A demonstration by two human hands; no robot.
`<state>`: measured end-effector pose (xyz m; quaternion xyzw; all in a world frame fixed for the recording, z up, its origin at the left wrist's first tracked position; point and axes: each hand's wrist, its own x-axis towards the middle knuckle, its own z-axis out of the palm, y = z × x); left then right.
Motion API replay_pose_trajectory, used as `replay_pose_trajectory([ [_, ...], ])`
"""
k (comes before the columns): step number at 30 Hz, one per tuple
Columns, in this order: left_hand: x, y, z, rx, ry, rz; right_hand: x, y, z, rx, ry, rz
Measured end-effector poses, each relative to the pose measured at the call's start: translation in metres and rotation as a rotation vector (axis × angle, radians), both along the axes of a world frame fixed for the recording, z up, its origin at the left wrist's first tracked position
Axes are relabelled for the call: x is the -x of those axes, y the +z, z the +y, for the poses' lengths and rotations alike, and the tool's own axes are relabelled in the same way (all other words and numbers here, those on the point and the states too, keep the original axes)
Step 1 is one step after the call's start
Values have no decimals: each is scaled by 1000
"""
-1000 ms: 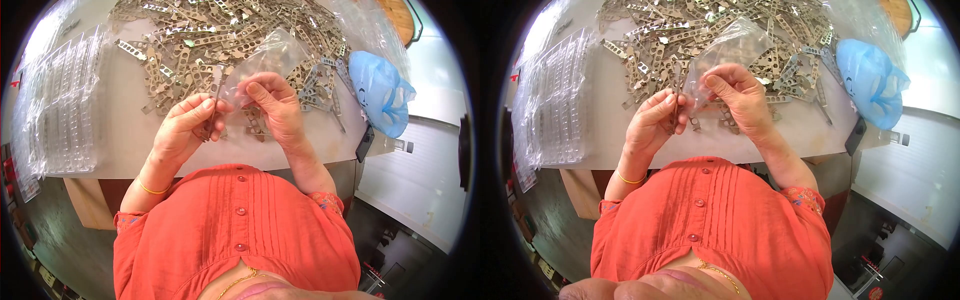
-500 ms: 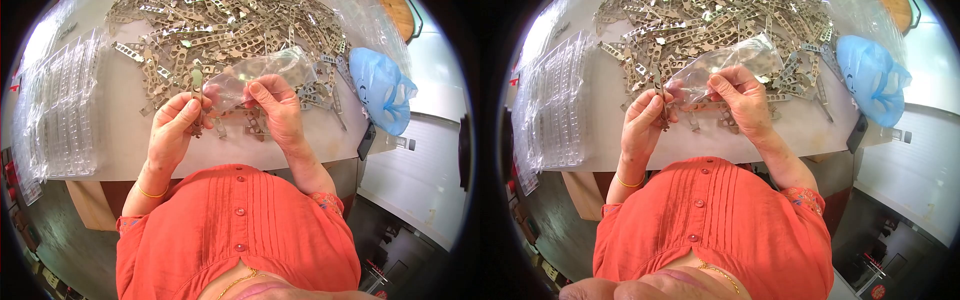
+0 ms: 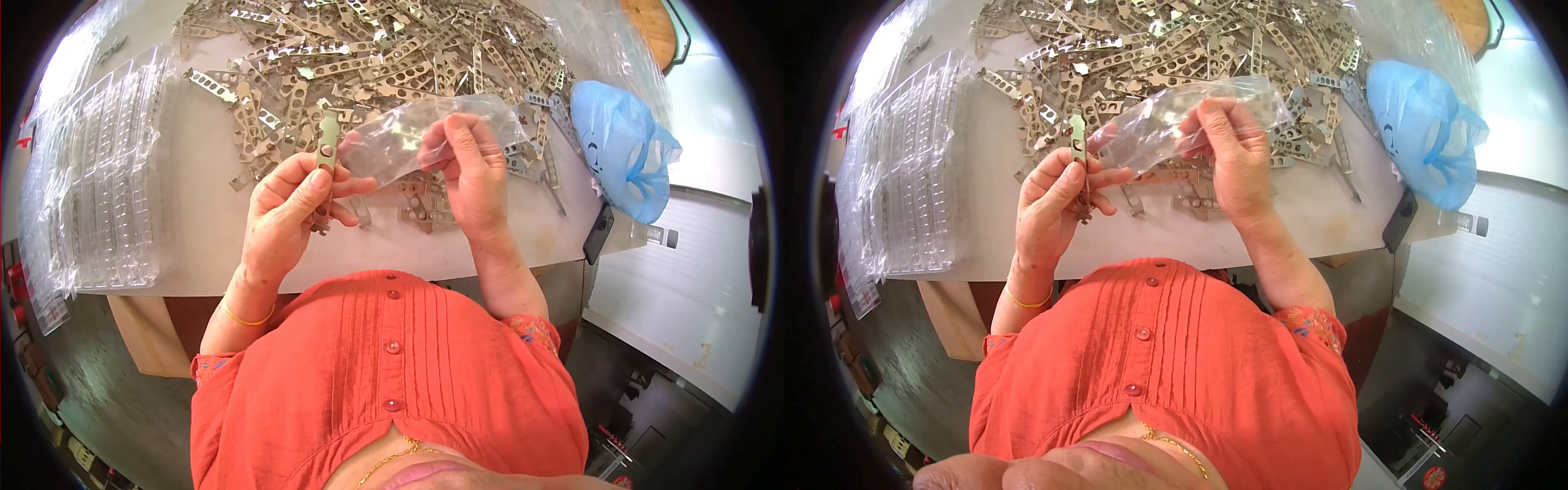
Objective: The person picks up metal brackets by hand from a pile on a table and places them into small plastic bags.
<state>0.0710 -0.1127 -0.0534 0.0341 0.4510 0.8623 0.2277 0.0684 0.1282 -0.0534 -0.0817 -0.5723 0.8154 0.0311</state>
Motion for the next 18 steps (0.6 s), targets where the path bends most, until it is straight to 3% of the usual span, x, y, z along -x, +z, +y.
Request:
replay_pose_trajectory([
  [6, 2, -2, -10, -31, -10, -34, 13, 5, 23, 146, -34, 34],
  [8, 0, 3, -13, 147, -48, -68, 14, 7, 26, 147, -24, 46],
  [11, -3, 7, -12, 213, -118, -116, 14, 9, 25, 127, -35, 41],
  [18, -1, 15, -15, 67, -283, -176, 12, 13, 16, 125, 46, 57],
])
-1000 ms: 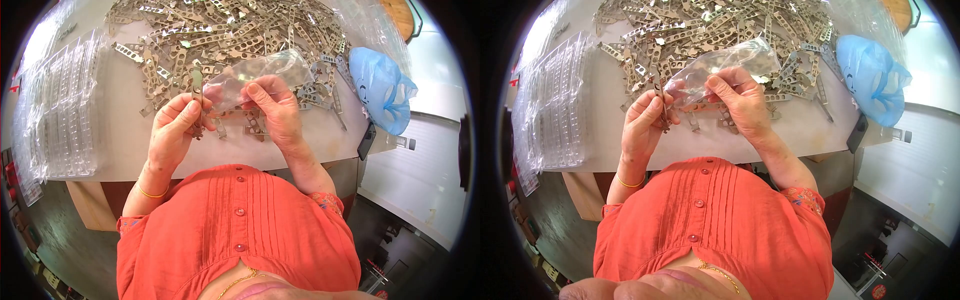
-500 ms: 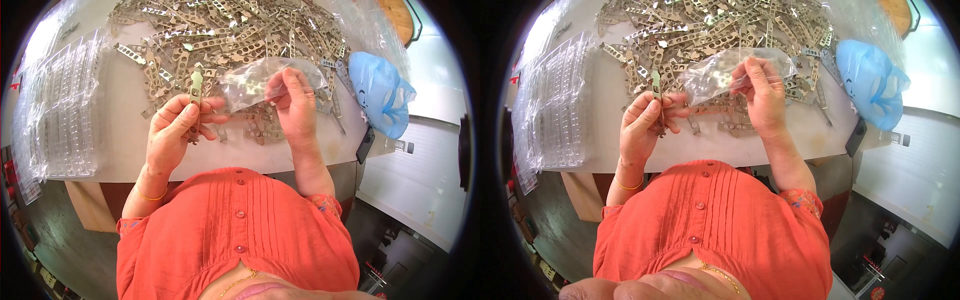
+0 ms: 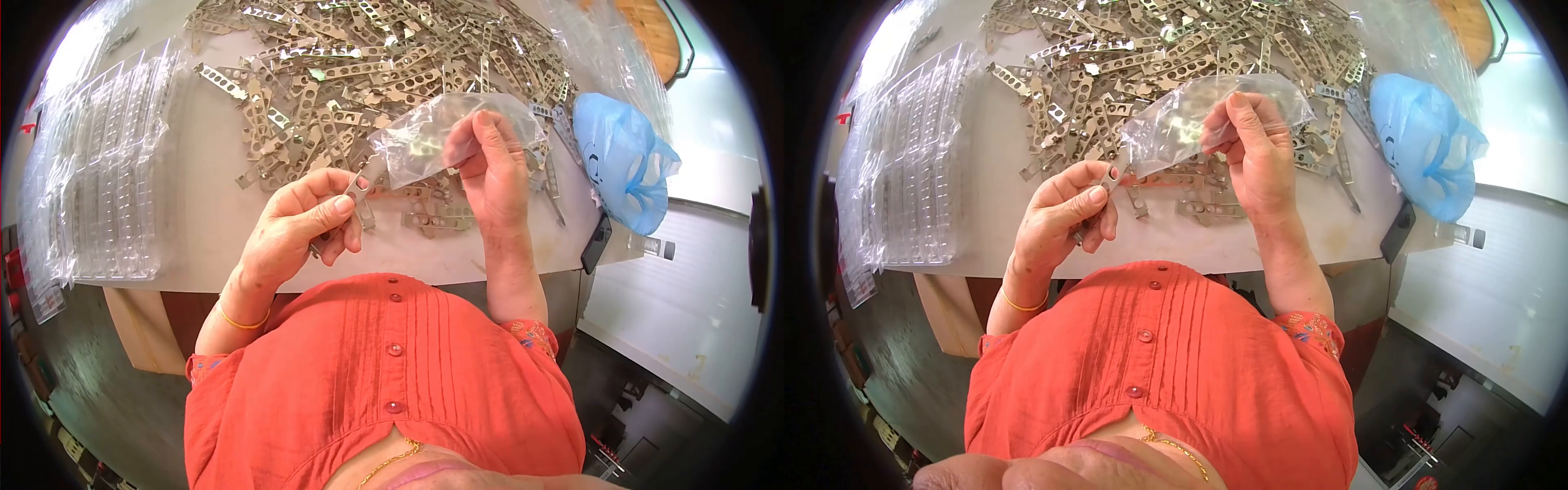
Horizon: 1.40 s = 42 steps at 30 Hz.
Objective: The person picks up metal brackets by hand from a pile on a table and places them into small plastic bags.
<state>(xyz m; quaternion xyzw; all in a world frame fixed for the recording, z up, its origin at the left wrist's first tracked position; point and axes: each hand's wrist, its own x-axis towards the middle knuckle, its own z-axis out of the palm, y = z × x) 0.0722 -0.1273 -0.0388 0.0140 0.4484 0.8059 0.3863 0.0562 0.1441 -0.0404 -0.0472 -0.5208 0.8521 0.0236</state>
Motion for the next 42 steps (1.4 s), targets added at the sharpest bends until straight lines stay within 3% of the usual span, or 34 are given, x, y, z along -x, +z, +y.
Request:
replay_pose_trajectory([
  [8, -2, 3, 10, 12, -11, 13, -4, 2, -8, -66, 98, -26],
  [10, -2, 6, 12, 27, -1, 43, -7, 5, -10, -217, 238, -84],
  [13, -3, 4, 14, 67, -20, 74, -12, 5, -18, -218, 325, -157],
  [15, -4, 2, 15, 156, -5, 81, -13, 7, -23, -300, 385, -71],
  [19, -5, -10, 20, 154, -48, 236, -23, -3, -37, -340, 501, -118],
  [23, -8, -14, 25, 244, -55, 303, -26, -1, -44, -332, 473, -147],
  [27, -5, 0, 14, 453, -73, 658, -25, 2, -40, -292, 374, -154],
  [29, -5, 6, 9, 410, -153, 561, -23, 2, -36, -288, 412, -126],
  [33, -11, 2, 12, 375, -60, 512, -25, 7, -41, -261, 462, -105],
  [39, -13, 2, 14, 317, -32, 504, -27, -2, -44, -187, 736, -208],
  [42, -12, -9, 16, 328, -76, 468, -28, 1, -46, -210, 706, -230],
])
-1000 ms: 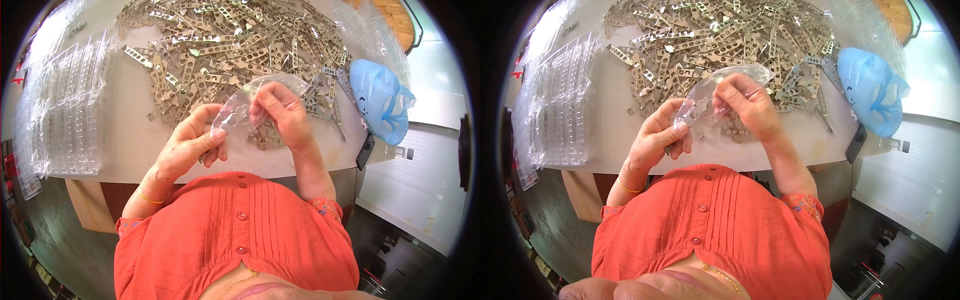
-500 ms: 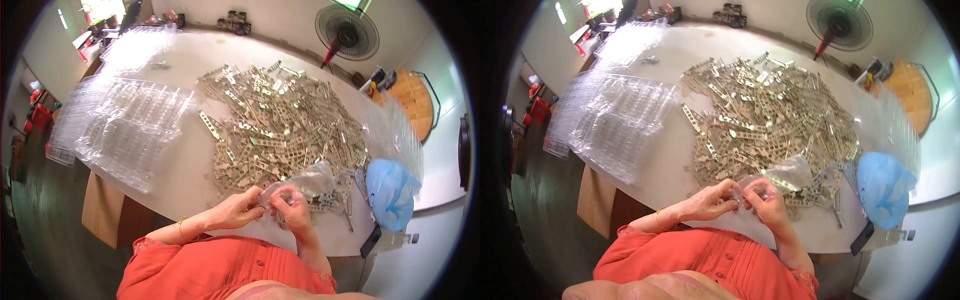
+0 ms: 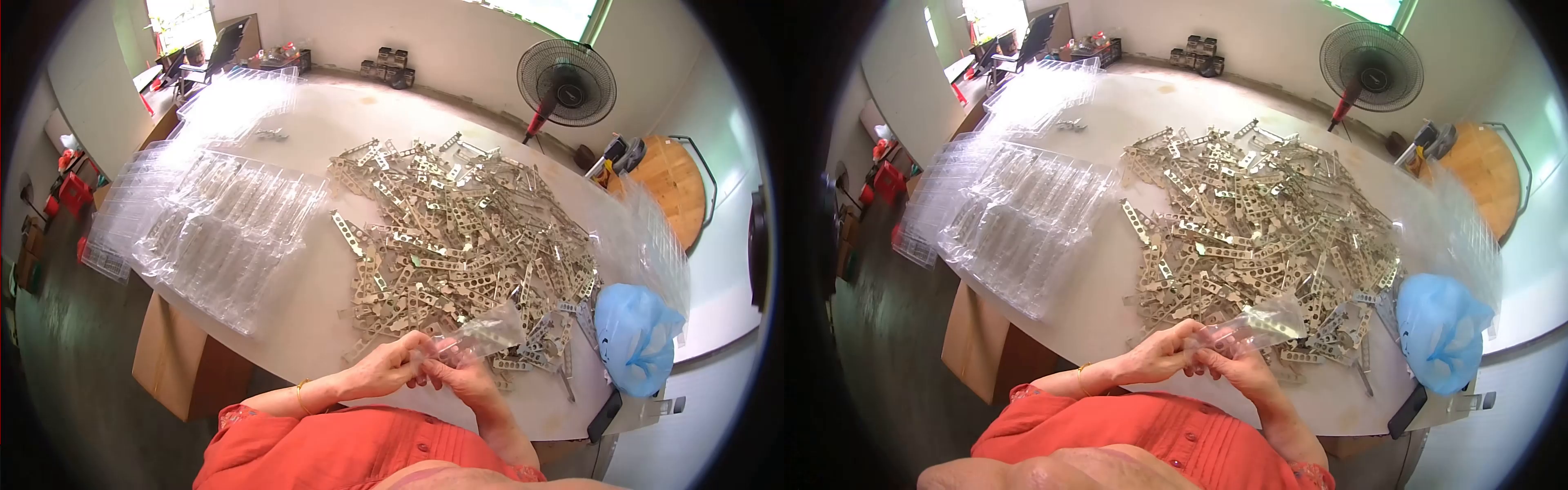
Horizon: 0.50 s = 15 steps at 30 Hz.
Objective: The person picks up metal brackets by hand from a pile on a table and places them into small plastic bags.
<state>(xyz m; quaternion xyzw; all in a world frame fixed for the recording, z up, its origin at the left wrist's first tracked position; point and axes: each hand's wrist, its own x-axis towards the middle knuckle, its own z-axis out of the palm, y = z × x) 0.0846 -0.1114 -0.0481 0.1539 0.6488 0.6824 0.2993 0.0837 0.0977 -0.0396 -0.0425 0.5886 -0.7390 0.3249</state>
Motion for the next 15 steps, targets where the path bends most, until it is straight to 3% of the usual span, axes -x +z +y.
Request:
replay_pose_trajectory([
  [4, 0, -5, 2, -114, 77, -30, 0, -11, 6, -73, -45, 117],
  [6, 4, -2, 2, -143, 108, -31, 1, -11, 3, 17, -316, 104],
  [15, 1, 6, 2, -120, 99, -39, 1, -10, 6, -31, -81, 82],
])
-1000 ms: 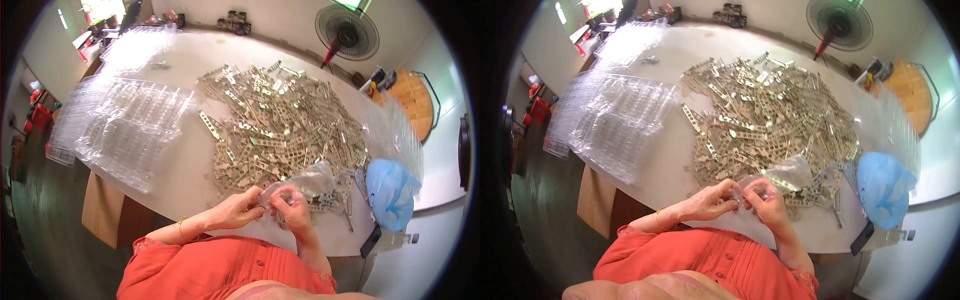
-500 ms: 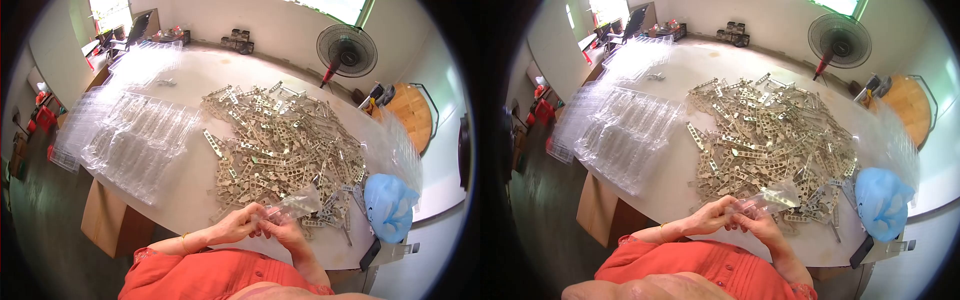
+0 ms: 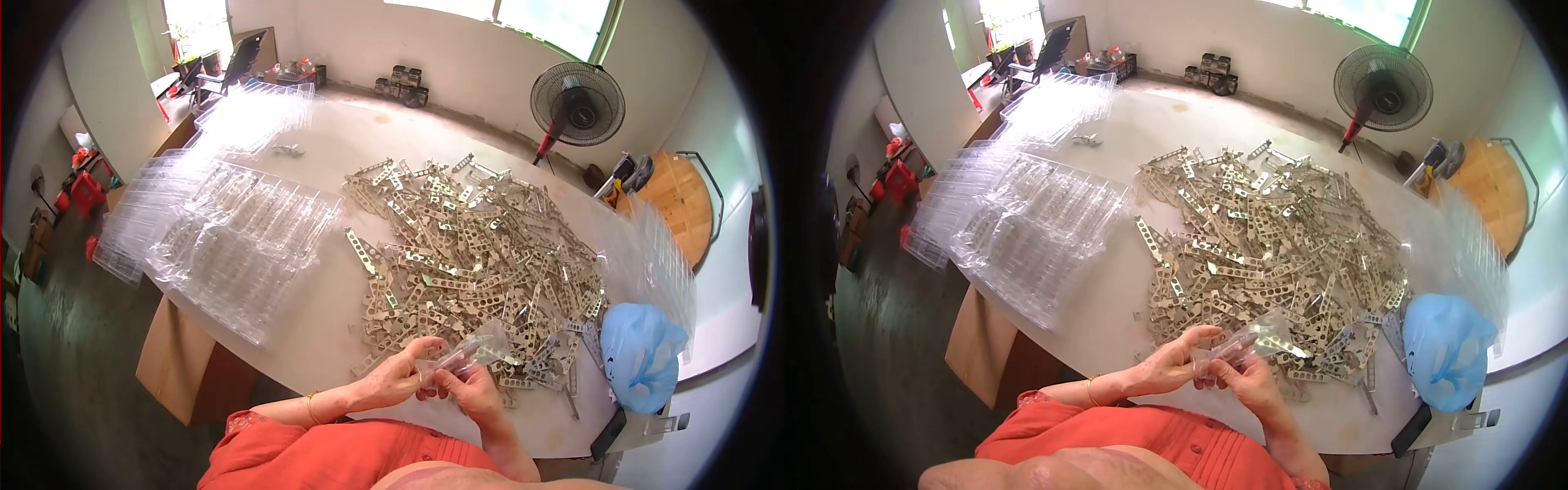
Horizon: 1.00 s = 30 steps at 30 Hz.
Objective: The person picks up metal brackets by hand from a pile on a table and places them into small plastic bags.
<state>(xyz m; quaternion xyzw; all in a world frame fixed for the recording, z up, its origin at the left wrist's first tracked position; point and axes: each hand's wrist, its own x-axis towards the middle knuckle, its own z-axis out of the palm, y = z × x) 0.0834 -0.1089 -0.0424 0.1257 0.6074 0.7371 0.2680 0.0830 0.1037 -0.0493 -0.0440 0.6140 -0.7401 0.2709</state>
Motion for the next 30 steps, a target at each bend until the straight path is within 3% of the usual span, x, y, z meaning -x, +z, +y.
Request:
replay_pose_trajectory([
  [3, -2, -1, 0, -4, -5, -24, 5, 16, -2, -124, 134, -44],
  [6, 2, -10, 0, -89, 101, 53, 3, 23, -3, -200, 9, 40],
  [11, -3, -4, 6, -92, 151, -94, 2, 7, -1, -27, -255, 73],
  [15, -5, -1, 7, -38, 96, -112, -1, 12, -4, -12, -239, 7],
  [21, 2, 6, -1, -21, -13, -123, 0, 17, 4, -35, 70, -38],
  [24, -3, 3, -2, -124, 41, -180, -2, 25, -1, 61, 118, -49],
  [30, -4, -11, -5, -111, 66, -94, -4, 23, -3, -5, 70, 9],
])
